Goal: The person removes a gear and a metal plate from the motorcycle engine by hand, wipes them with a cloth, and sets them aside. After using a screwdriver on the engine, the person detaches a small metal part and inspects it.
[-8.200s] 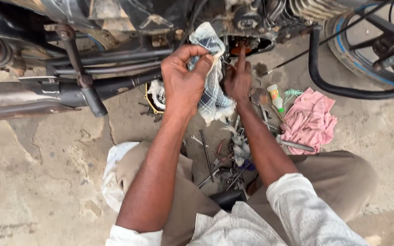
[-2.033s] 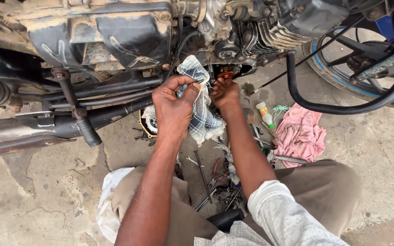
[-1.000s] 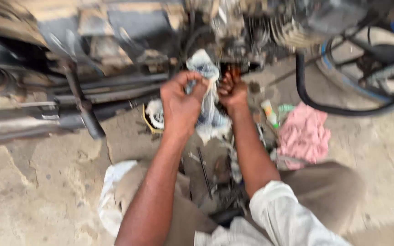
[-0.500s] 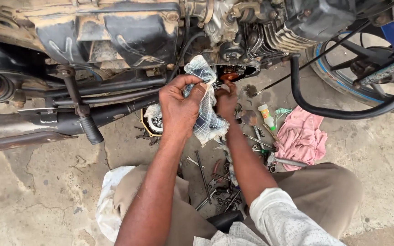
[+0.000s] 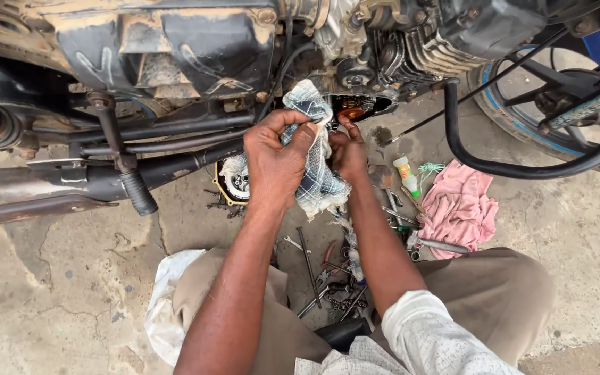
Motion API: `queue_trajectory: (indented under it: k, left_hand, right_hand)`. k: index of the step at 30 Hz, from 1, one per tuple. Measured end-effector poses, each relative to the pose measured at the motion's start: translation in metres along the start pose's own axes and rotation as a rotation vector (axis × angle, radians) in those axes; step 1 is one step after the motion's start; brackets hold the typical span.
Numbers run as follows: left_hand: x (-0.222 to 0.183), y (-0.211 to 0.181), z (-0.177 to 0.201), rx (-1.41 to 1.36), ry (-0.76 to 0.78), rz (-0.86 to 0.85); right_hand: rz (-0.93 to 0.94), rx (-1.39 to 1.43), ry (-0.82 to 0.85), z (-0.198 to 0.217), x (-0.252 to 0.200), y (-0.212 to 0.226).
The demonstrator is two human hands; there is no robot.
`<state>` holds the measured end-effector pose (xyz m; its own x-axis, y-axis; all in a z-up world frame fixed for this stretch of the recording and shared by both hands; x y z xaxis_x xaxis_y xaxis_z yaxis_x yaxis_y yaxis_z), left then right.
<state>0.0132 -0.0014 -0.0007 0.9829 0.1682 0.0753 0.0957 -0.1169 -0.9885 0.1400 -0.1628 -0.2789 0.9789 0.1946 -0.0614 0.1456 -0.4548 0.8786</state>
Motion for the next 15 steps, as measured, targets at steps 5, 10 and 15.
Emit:
queue_trajectory:
  k: [5,10,15]
  left_hand:
    - [-0.001,0.001,-0.002,0.006,0.016,-0.054]
    - [-0.005,-0.014,-0.001,0.022,-0.011,0.071]
    - [-0.005,-0.002,0.003,-0.011,0.001,-0.024]
  right_hand:
    - [-0.065,-0.051,-0.024,-0.018,-0.013,0.033]
    - [0.420,-0.034,0.333,0.032,0.000,-0.050]
    - [0.028,-0.501,0.124,0.010,0.015,-0.016]
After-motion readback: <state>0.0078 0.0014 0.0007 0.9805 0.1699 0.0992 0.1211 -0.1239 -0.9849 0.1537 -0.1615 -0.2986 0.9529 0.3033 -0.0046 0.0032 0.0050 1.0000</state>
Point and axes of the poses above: each hand's wrist, its own x-axis towards the middle knuckle, its own z-axis out of the back of the hand, y = z × x, the point moved 1 cm from there along x, towards the middle knuckle, and after that the axes turned 15 degrees about y, right-handed, at the moved point
